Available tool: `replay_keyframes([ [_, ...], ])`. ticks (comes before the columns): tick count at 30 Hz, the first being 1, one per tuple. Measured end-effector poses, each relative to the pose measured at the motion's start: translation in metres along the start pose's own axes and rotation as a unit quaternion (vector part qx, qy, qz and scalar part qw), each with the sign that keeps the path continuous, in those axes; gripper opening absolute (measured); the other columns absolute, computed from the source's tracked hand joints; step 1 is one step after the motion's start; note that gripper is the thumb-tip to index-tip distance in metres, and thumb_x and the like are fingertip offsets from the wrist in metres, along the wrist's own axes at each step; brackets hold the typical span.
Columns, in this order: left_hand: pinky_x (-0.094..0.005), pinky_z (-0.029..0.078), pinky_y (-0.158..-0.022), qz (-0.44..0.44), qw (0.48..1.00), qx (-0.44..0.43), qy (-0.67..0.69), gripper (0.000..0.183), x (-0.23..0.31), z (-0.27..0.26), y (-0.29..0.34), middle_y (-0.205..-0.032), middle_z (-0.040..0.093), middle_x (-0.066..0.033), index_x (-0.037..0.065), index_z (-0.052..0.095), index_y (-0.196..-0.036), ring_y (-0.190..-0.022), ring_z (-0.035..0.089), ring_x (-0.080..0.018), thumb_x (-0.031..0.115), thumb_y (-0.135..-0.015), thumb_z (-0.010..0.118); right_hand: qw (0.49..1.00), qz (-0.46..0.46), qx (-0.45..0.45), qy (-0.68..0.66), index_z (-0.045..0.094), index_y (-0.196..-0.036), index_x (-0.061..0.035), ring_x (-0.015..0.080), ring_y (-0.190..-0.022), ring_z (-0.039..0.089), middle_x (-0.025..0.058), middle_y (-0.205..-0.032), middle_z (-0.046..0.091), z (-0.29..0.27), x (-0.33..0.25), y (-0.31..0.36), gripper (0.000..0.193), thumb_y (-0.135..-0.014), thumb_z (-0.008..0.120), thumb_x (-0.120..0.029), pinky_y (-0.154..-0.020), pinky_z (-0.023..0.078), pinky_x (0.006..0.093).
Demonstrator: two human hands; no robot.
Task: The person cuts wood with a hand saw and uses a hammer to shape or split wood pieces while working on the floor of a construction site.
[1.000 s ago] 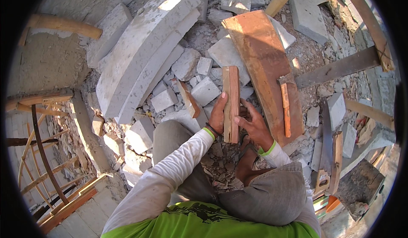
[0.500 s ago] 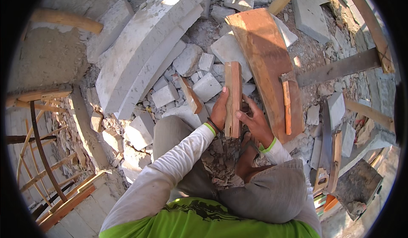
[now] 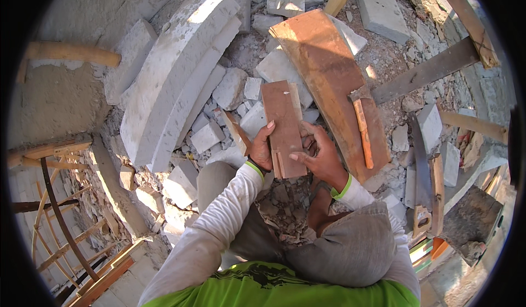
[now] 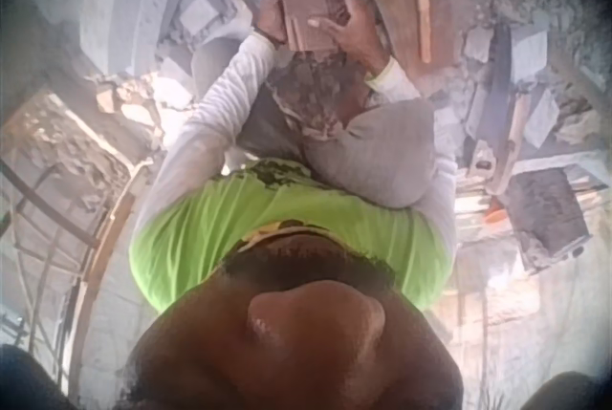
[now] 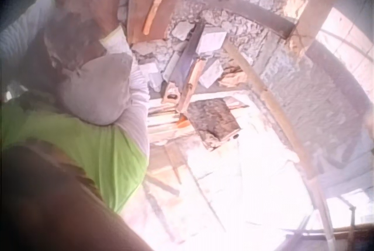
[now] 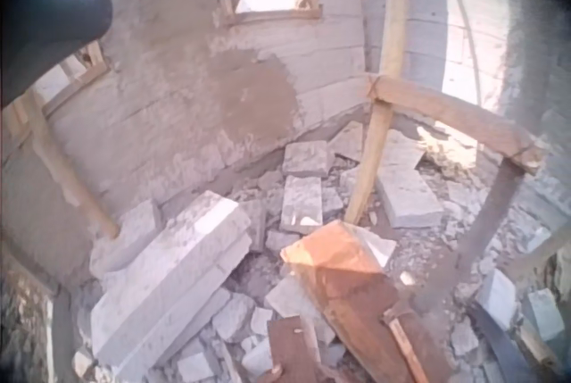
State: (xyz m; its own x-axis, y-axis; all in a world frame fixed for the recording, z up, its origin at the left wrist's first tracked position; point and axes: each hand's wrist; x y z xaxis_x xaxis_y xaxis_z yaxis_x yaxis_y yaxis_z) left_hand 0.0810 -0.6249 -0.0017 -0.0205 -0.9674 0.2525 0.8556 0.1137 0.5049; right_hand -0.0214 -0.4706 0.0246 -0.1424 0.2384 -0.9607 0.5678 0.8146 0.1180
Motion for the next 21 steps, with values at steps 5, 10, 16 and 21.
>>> replay_keyframes([
  [5, -0.0463, 0.05, -0.097, 0.036, 0.999, -0.023, 0.027, 0.069, 0.0, -0.012, -0.003, -0.123, 0.061, -0.0184, 0.002, 0.046, -0.136, -0.108, 0.064, -0.0309, 0.043, -0.084, 0.063, 0.997, -0.046, -0.039, -0.048, 0.051, -0.134, 0.0016, 0.018, -0.09, 0.056, 0.0104, -0.114, 0.056, -0.01, -0.022, -0.001, 0.069, -0.076, 0.08, -0.021, -0.083, 0.048, 0.0324],
  [10, -0.0421, 0.052, -0.094, 0.025, 0.999, 0.04, -0.026, 0.062, 0.005, -0.011, 0.004, -0.119, 0.063, -0.0164, 0.0, 0.047, -0.135, -0.104, 0.065, -0.0279, 0.039, -0.089, 0.061, 0.997, -0.003, -0.05, -0.052, 0.047, -0.137, 0.0028, 0.0215, -0.097, 0.057, 0.0126, -0.12, 0.055, -0.008, -0.014, -0.001, 0.074, -0.076, 0.081, -0.024, -0.086, 0.048, 0.0338],
  [16, -0.0325, 0.046, -0.096, 0.027, 0.956, 0.128, -0.262, 0.052, -0.016, 0.005, 0.017, -0.121, 0.061, -0.0109, -0.002, 0.052, -0.129, -0.108, 0.06, -0.0176, 0.041, -0.1, 0.052, 0.994, 0.033, -0.107, 0.011, 0.031, -0.147, 0.0053, 0.0267, -0.124, 0.049, 0.0221, -0.132, 0.047, 0.012, 0.042, 0.013, 0.095, -0.078, 0.08, -0.04, -0.097, 0.046, 0.035],
  [21, -0.033, 0.035, -0.109, 0.09, 0.827, 0.112, -0.543, 0.066, -0.028, -0.034, 0.032, -0.139, 0.05, -0.0144, -0.002, 0.04, -0.142, -0.129, 0.047, -0.0238, 0.046, -0.099, 0.051, 0.943, 0.175, -0.116, -0.26, 0.033, -0.146, 0.0054, 0.0289, -0.128, 0.048, 0.0199, -0.137, 0.048, 0.03, 0.049, 0.027, 0.084, -0.085, 0.072, -0.037, -0.108, 0.037, 0.0392],
])
Point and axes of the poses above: each hand's wrist, its own y-axis away from the middle knuckle, its own z-axis out of the palm, x = y × z
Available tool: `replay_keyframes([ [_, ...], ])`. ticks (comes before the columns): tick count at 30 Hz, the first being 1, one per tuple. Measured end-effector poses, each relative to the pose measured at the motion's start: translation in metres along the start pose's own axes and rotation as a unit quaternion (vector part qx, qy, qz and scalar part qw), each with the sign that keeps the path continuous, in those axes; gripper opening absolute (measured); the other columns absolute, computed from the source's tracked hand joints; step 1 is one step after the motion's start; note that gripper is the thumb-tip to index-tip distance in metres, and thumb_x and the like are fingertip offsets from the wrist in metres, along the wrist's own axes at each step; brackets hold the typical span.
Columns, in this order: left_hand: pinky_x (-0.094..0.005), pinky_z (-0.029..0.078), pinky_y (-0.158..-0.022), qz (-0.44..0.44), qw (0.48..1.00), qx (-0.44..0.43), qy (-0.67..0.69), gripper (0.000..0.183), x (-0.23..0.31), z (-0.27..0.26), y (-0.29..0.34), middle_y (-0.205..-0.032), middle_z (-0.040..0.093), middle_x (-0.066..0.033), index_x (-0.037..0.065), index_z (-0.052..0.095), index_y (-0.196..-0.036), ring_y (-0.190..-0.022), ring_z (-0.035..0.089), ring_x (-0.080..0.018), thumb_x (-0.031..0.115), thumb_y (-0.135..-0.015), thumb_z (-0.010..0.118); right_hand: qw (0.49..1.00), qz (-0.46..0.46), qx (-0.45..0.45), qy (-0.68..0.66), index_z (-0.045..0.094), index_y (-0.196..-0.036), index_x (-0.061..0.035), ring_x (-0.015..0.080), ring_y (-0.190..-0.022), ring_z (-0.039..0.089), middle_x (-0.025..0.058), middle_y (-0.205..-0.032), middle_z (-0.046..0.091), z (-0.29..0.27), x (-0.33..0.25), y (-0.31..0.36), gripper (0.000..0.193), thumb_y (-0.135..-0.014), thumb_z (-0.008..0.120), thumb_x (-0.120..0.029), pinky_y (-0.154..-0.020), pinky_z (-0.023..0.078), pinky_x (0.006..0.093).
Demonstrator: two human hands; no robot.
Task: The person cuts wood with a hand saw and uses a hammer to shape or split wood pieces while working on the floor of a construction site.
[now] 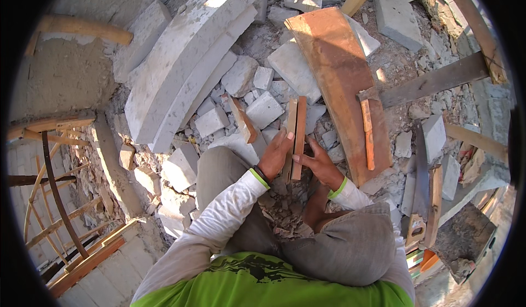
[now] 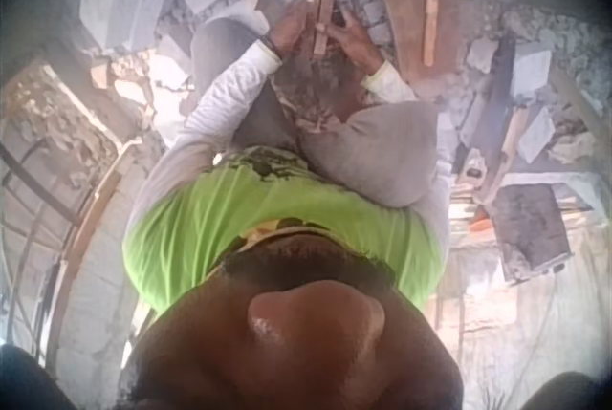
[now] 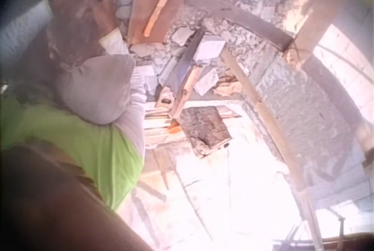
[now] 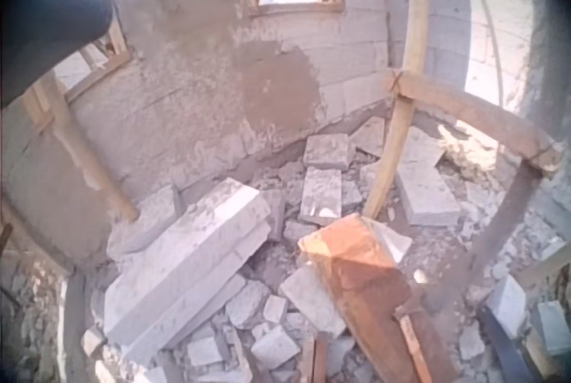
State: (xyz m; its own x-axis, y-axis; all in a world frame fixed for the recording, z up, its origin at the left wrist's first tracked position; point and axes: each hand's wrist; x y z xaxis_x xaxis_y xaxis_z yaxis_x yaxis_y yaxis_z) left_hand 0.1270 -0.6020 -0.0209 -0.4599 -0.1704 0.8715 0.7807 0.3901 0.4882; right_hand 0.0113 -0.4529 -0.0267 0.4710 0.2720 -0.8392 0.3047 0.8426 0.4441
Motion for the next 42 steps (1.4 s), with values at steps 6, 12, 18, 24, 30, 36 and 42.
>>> replay_keyframes([
  [6, -0.0499, 0.019, -0.118, 0.208, 0.934, 0.026, -0.288, 0.093, 0.071, 0.021, 0.072, -0.154, 0.032, -0.0221, 0.0, 0.03, -0.149, -0.145, 0.023, -0.041, 0.041, -0.08, 0.077, 0.961, 0.049, -0.049, -0.267, 0.036, -0.145, 0.0006, 0.0216, -0.125, 0.051, 0.0135, -0.133, 0.051, 0.004, -0.05, 0.008, 0.069, -0.092, 0.062, -0.036, -0.105, 0.04, 0.0365],
  [12, -0.0399, 0.052, -0.086, 0.25, 0.922, 0.148, -0.254, 0.049, 0.094, -0.014, 0.042, -0.113, 0.065, -0.0223, 0.004, 0.056, -0.128, -0.105, 0.064, -0.0384, 0.019, -0.085, 0.073, 0.994, -0.03, 0.019, -0.104, 0.042, -0.139, 0.0025, 0.0258, -0.119, 0.054, 0.0169, -0.131, 0.053, -0.016, -0.077, 0.006, 0.059, -0.1, 0.053, -0.04, -0.099, 0.044, 0.04],
  [18, -0.0447, 0.052, -0.072, 0.204, 0.921, 0.141, -0.299, 0.034, 0.162, -0.074, 0.003, -0.087, 0.068, -0.0215, 0.004, 0.06, -0.111, -0.083, 0.067, -0.0407, 0.029, -0.089, 0.069, 0.689, -0.105, 0.456, 0.553, 0.051, -0.131, 0.0041, 0.0457, -0.111, 0.053, 0.0277, -0.119, 0.056, -0.114, -0.034, 0.034, 0.059, -0.083, 0.072, -0.022, -0.096, 0.042, 0.0491],
  [24, -0.0376, 0.05, -0.071, 0.201, 0.908, 0.137, -0.342, 0.033, 0.168, -0.126, -0.01, -0.086, 0.068, -0.018, 0.004, 0.063, -0.105, -0.077, 0.066, -0.0302, 0.03, -0.088, 0.071, 0.704, -0.141, 0.389, 0.577, 0.06, -0.105, 0.0025, 0.0455, -0.095, 0.057, 0.0274, -0.099, 0.06, -0.157, 0.013, 0.04, 0.039, -0.083, 0.074, -0.025, -0.082, 0.047, 0.0471],
  [30, -0.0375, 0.049, -0.073, 0.225, 0.899, 0.215, -0.308, 0.03, 0.15, -0.195, 0.021, -0.087, 0.069, -0.0165, 0.003, 0.064, -0.103, -0.077, 0.066, -0.0283, 0.026, -0.086, 0.073, 0.778, -0.094, 0.393, 0.481, 0.048, -0.114, 0.0079, 0.0349, -0.074, 0.063, 0.0213, -0.089, 0.061, -0.143, -0.024, 0.045, 0.037, -0.088, 0.065, -0.013, -0.07, 0.05, 0.042],
  [36, -0.0408, 0.049, -0.076, 0.204, 0.887, 0.239, -0.339, 0.029, 0.153, -0.219, 0.042, -0.09, 0.068, -0.0193, 0.003, 0.062, -0.1, -0.085, 0.065, -0.0361, 0.027, -0.087, 0.071, 0.928, -0.143, 0.272, 0.209, 0.052, -0.115, -0.0005, 0.0058, -0.061, 0.051, 0.0008, -0.078, 0.056, -0.038, -0.142, 0.052, 0.026, -0.096, 0.06, -0.016, -0.049, 0.041, 0.0233],
  [42, -0.0441, 0.049, -0.08, 0.194, 0.886, 0.226, -0.355, 0.03, 0.138, -0.206, -0.009, -0.095, 0.068, -0.0222, 0.003, 0.061, -0.099, -0.091, 0.065, -0.0401, 0.028, -0.085, 0.071, 0.943, -0.145, 0.156, 0.257, 0.052, -0.119, -0.0026, 0.0057, -0.059, 0.05, -0.0001, -0.078, 0.053, 0.044, -0.194, 0.026, 0.03, -0.101, 0.054, -0.026, -0.05, 0.043, 0.0219],
])
Point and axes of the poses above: each hand's wrist, its own y-axis away from the middle knuckle, its own z-axis out of the palm, x = y × z
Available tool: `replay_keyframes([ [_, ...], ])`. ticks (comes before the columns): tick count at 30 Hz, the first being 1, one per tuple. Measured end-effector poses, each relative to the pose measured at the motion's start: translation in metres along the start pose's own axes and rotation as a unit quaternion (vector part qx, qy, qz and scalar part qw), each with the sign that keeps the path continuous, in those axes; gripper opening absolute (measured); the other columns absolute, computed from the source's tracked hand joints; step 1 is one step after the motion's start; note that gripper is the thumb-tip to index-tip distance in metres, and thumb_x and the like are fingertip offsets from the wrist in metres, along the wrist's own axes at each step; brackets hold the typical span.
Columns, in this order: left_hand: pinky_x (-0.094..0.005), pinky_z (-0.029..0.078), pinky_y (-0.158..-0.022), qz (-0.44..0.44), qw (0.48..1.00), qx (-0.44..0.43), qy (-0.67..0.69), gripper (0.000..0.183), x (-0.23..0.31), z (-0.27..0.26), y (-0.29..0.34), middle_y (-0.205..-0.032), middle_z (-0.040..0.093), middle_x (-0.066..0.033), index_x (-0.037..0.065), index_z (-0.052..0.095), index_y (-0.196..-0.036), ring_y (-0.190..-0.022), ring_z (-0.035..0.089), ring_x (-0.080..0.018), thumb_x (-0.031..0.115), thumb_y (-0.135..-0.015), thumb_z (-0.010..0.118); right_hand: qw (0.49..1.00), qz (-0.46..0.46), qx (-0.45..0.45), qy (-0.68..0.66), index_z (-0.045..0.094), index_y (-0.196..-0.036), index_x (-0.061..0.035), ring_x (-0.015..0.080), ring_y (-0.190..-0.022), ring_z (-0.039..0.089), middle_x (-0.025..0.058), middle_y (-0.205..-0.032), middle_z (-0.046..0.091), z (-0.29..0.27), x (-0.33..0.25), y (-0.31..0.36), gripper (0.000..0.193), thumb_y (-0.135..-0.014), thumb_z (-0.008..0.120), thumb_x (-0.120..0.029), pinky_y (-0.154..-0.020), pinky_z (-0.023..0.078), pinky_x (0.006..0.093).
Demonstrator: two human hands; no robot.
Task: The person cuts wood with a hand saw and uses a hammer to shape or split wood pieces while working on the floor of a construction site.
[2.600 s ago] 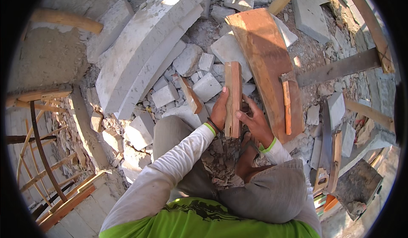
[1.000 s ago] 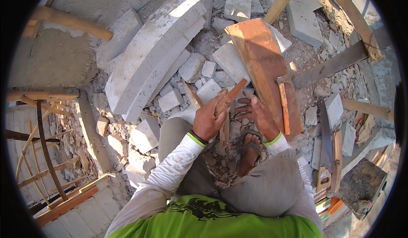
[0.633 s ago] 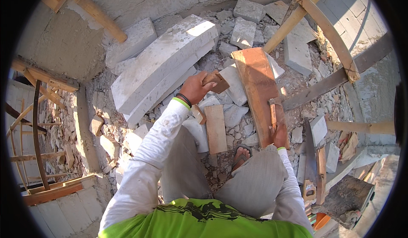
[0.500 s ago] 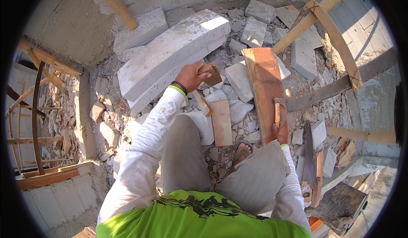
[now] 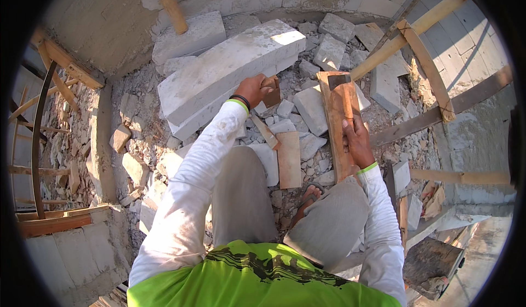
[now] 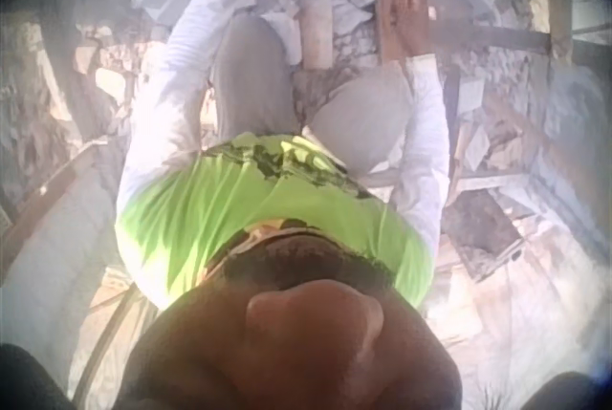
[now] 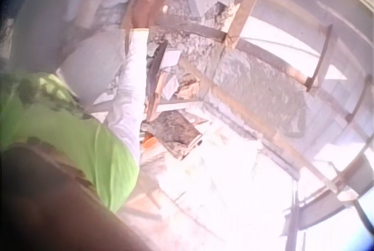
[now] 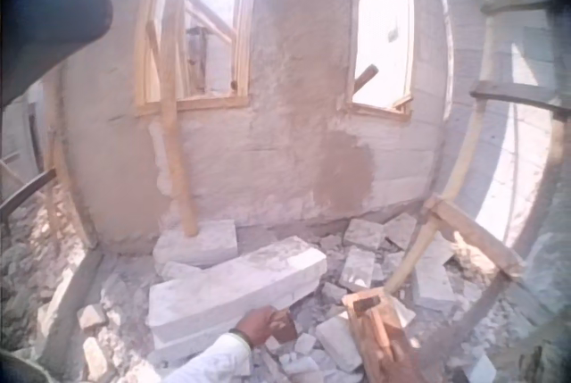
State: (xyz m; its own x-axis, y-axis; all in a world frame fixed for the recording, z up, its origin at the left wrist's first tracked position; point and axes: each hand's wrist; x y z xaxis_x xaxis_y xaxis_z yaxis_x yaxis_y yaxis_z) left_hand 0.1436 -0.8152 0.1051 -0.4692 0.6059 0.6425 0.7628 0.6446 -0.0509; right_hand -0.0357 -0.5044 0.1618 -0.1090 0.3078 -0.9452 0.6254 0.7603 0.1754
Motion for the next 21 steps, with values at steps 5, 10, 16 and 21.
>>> replay_keyframes([
  [5, -0.0469, 0.049, -0.082, 0.012, 0.998, -0.047, -0.049, 0.03, -0.028, 0.03, -0.009, -0.094, 0.067, -0.0239, 0.003, 0.057, -0.106, -0.095, 0.064, -0.0428, 0.021, -0.085, 0.071, 0.997, -0.042, -0.05, 0.049, 0.052, -0.119, -0.0033, 0.0076, -0.059, 0.048, 0.0015, -0.075, 0.052, 0.055, 0.062, -0.036, 0.03, -0.101, 0.054, -0.026, -0.051, 0.042, 0.0236],
  [10, -0.05, 0.048, -0.08, -0.021, 0.995, -0.069, -0.07, 0.031, -0.027, 0.034, -0.021, -0.093, 0.066, -0.0249, 0.003, 0.054, -0.103, -0.094, 0.062, -0.0447, 0.021, -0.085, 0.071, 0.984, -0.108, -0.03, 0.141, 0.05, -0.115, -0.0003, 0.0159, -0.06, 0.053, 0.0098, -0.071, 0.058, 0.095, 0.075, -0.065, 0.028, -0.1, 0.056, -0.023, -0.053, 0.042, 0.032],
  [16, -0.05, 0.048, -0.078, -0.038, 0.993, -0.066, -0.089, 0.03, -0.022, 0.024, -0.029, -0.091, 0.066, -0.0246, 0.003, 0.054, -0.102, -0.091, 0.063, -0.0452, 0.021, -0.085, 0.071, 0.989, -0.144, 0.013, 0.03, 0.049, -0.108, 0.0019, 0.0364, -0.065, 0.061, 0.0196, -0.074, 0.06, 0.108, 0.023, -0.069, 0.025, -0.098, 0.054, -0.021, -0.059, 0.044, 0.0444],
  [21, -0.049, 0.049, -0.075, -0.037, 0.992, -0.08, -0.094, 0.029, -0.017, 0.029, -0.033, -0.088, 0.066, -0.0238, 0.003, 0.055, -0.101, -0.088, 0.064, -0.0437, 0.021, -0.084, 0.071, 0.982, -0.116, -0.061, 0.135, 0.048, -0.108, 0.0025, 0.0259, -0.058, 0.057, 0.0171, -0.067, 0.056, 0.107, 0.085, -0.099, 0.027, -0.101, 0.053, -0.023, -0.054, 0.043, 0.0396],
])
Point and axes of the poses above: each hand's wrist, its own y-axis away from the middle knuckle, its own z-axis out of the palm, x = y × z
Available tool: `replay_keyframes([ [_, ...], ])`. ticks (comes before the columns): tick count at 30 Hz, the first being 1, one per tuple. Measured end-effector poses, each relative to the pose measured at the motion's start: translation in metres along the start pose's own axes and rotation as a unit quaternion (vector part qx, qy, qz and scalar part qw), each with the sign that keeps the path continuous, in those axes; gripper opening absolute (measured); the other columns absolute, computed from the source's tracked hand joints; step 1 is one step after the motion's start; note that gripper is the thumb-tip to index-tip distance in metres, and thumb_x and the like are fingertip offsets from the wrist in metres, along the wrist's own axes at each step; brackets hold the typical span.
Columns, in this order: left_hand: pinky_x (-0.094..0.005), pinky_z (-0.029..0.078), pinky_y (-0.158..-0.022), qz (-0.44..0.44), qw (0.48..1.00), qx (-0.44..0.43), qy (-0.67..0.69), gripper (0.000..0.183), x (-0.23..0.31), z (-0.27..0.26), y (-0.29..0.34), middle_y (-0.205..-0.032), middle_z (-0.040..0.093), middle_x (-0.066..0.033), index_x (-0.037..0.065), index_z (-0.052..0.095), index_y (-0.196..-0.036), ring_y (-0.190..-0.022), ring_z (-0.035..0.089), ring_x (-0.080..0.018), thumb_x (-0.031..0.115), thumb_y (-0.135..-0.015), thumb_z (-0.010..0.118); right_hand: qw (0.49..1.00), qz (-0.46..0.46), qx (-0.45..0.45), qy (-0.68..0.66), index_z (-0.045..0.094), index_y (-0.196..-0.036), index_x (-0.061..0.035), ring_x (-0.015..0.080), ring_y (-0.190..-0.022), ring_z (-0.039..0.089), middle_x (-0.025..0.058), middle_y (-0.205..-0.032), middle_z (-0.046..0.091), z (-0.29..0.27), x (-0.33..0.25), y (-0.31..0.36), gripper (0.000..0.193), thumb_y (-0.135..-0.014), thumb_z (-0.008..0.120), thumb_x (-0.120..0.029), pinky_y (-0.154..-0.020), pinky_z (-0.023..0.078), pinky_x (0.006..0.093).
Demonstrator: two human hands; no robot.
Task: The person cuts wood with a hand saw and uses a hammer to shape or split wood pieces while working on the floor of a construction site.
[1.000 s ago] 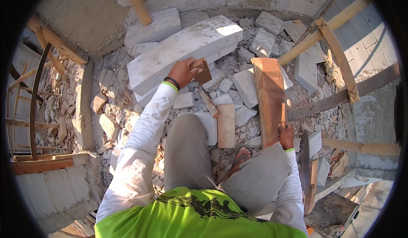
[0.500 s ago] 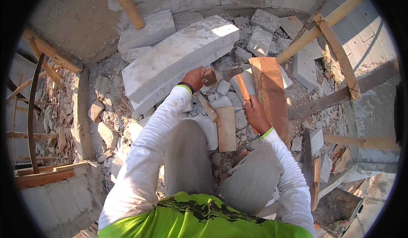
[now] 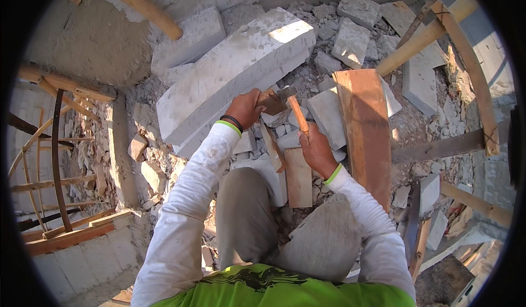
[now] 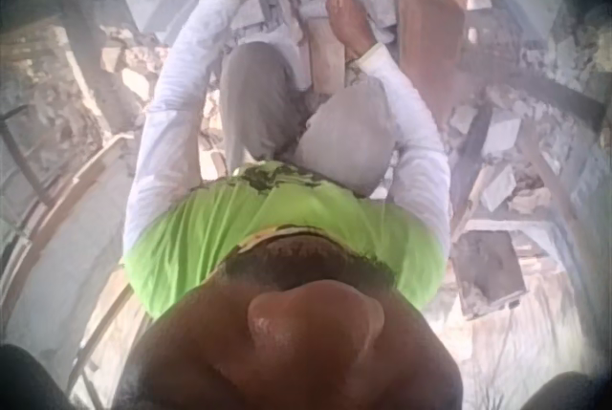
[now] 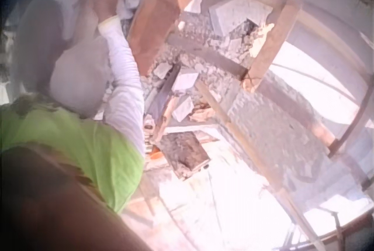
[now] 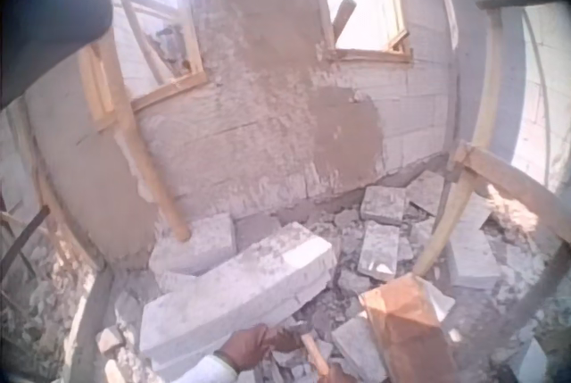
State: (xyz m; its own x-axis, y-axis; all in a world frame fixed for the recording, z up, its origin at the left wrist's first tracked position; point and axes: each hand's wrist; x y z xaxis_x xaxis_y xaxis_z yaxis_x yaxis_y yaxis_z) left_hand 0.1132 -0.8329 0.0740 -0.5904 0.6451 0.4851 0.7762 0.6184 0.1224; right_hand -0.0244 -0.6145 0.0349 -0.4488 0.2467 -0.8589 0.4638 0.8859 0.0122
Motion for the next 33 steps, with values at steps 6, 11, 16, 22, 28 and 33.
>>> replay_keyframes([
  [6, -0.0506, 0.05, -0.074, 0.01, 1.0, 0.016, 0.02, 0.029, -0.002, 0.002, 0.004, -0.085, 0.066, -0.0244, 0.004, 0.052, -0.099, -0.085, 0.063, -0.0457, 0.019, -0.085, 0.071, 0.995, 0.008, 0.045, -0.088, 0.048, -0.104, 0.0022, 0.0294, -0.059, 0.057, 0.0177, -0.067, 0.057, -0.009, -0.019, 0.002, 0.028, -0.1, 0.054, -0.025, -0.055, 0.043, 0.0419],
  [11, -0.0501, 0.05, -0.073, 0.008, 1.0, 0.013, 0.015, 0.028, -0.003, -0.001, 0.008, -0.085, 0.066, -0.0238, 0.004, 0.052, -0.101, -0.085, 0.064, -0.0449, 0.018, -0.085, 0.071, 0.991, 0.055, -0.04, -0.113, 0.048, -0.098, 0.0019, 0.0417, -0.064, 0.061, 0.021, -0.07, 0.06, -0.016, -0.023, -0.005, 0.028, -0.098, 0.056, -0.025, -0.057, 0.044, 0.0463],
  [16, -0.049, 0.05, -0.072, 0.009, 0.999, 0.034, 0.04, 0.027, -0.003, 0.003, 0.006, -0.086, 0.066, -0.0234, 0.004, 0.053, -0.099, -0.085, 0.064, -0.0445, 0.017, -0.085, 0.071, 0.996, 0.03, -0.007, -0.081, 0.048, -0.099, 0.0012, 0.0347, -0.061, 0.057, 0.0189, -0.066, 0.056, -0.001, 0.001, -0.011, 0.027, -0.099, 0.056, -0.024, -0.055, 0.042, 0.043],
  [22, -0.0483, 0.05, -0.072, 0.006, 0.999, 0.038, 0.036, 0.026, -0.007, -0.004, 0.015, -0.085, 0.066, -0.0233, 0.004, 0.053, -0.099, -0.085, 0.064, -0.0446, 0.017, -0.085, 0.071, 0.992, 0.015, 0.01, -0.124, 0.049, -0.1, 0.0038, 0.0443, -0.068, 0.063, 0.0234, -0.069, 0.059, -0.009, -0.039, -0.008, 0.029, -0.097, 0.057, -0.024, -0.059, 0.045, 0.0463],
  [28, -0.0485, 0.05, -0.072, 0.008, 0.999, 0.041, 0.025, 0.027, -0.002, -0.008, 0.006, -0.085, 0.066, -0.0229, 0.004, 0.053, -0.099, -0.085, 0.064, -0.044, 0.018, -0.085, 0.071, 0.995, 0.077, -0.053, -0.045, 0.05, -0.099, 0.0042, 0.044, -0.069, 0.063, 0.0242, -0.071, 0.06, -0.004, 0.015, -0.021, 0.029, -0.097, 0.056, -0.024, -0.06, 0.046, 0.047],
  [33, -0.0448, 0.05, -0.071, 0.002, 0.998, 0.036, 0.045, 0.026, -0.006, 0.003, 0.013, -0.085, 0.066, -0.0213, 0.004, 0.055, -0.1, -0.083, 0.064, -0.0426, 0.017, -0.084, 0.073, 0.996, 0.05, 0.007, -0.078, 0.052, -0.098, 0.0031, 0.0437, -0.069, 0.063, 0.0246, -0.071, 0.061, 0.005, 0.004, -0.007, 0.029, -0.096, 0.056, -0.026, -0.06, 0.045, 0.0477],
])
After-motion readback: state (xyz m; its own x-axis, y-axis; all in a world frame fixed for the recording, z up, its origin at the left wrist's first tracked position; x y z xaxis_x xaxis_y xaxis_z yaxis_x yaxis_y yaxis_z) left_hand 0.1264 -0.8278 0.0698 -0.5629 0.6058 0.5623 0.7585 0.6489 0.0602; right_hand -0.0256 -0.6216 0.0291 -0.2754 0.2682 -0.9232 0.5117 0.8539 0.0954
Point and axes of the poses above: each hand's wrist, its own y-axis away from the middle knuckle, its own z-axis out of the palm, x = y × z
